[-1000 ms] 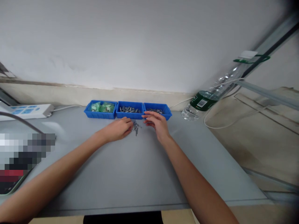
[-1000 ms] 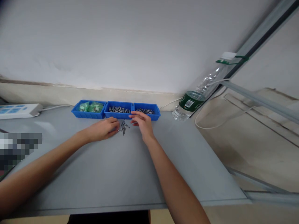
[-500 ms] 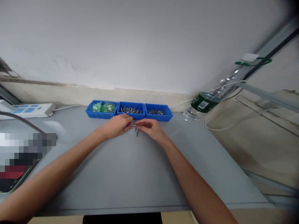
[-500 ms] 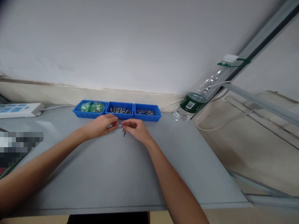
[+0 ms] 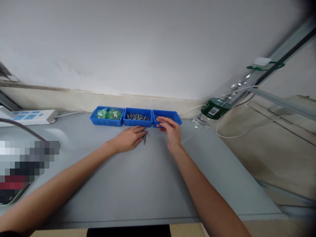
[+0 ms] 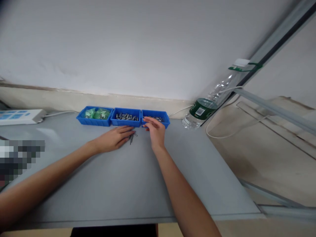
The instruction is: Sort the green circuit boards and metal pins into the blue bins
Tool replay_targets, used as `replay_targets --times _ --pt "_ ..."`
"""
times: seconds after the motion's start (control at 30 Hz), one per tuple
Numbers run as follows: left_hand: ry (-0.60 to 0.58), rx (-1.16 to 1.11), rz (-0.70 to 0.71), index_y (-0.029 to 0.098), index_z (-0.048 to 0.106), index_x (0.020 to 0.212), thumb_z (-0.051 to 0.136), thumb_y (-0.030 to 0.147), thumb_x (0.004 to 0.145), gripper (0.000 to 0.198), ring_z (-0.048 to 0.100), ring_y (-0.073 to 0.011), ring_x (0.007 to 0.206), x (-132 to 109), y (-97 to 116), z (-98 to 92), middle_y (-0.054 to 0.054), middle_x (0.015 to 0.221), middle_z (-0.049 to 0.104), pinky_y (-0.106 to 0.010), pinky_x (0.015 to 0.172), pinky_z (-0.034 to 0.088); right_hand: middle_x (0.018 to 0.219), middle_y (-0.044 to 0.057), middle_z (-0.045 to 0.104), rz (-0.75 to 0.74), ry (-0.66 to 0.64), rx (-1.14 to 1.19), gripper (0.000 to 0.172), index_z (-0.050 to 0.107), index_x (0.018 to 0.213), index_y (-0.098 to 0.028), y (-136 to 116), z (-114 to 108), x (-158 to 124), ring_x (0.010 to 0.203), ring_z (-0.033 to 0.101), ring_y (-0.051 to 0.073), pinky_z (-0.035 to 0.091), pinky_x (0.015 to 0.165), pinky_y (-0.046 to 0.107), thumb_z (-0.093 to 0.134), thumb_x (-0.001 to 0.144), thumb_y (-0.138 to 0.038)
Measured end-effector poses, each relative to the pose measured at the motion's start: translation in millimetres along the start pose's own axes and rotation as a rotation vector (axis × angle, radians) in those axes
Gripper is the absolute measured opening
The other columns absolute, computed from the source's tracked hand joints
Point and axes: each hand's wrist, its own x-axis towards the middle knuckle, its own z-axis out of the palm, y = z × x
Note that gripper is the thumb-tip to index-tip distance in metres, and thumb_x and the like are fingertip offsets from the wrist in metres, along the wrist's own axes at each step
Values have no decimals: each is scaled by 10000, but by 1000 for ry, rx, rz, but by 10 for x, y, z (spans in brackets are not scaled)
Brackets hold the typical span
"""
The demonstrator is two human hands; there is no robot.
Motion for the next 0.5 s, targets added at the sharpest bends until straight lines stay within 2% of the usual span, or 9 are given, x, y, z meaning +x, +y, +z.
replay_targets --times 0.1,0.17,0.33,0.43,0.5 --pt "-19 0 14 173 589 1437 440 244 1066 406 537 -299 1409 -3 19 31 -162 1511 572 -500 1156 444 1065 91 791 14 33 -24 274 786 950 -209 17 -30 34 828 737 223 565 713 346 684 712 -299" --pt "-38 1 11 159 642 1370 459 235 1054 373 601 -295 1339 6 21 -6 -162 1441 633 -473 1129 473 972 89 796 -9 -56 -125 231 782 913 -203 40 -42 34 800 733 221 570 728 356 695 732 -317" --pt "-74 -16 -23 154 747 1144 486 172 1011 293 717 -270 1105 23 3 -167 -135 1208 746 -392 977 565 875 62 785 -239 -353 -519 190 785 923 -201 140 -28 -40 784 714 208 555 776 359 711 753 -245" --pt "-66 -39 -52 166 758 1120 525 144 972 277 726 -268 1068 18 -13 -205 -124 1169 759 -385 955 574 871 57 783 -259 -481 -607 212 784 968 -195 199 -3 -86 765 704 200 538 736 335 723 767 -224" --pt "-66 -58 -73 168 760 1115 549 124 942 277 726 -270 1066 15 -24 -208 -122 1162 761 -387 957 575 874 54 784 -270 -522 -629 197 786 961 -200 221 11 -104 767 701 199 529 723 323 732 774 -225"
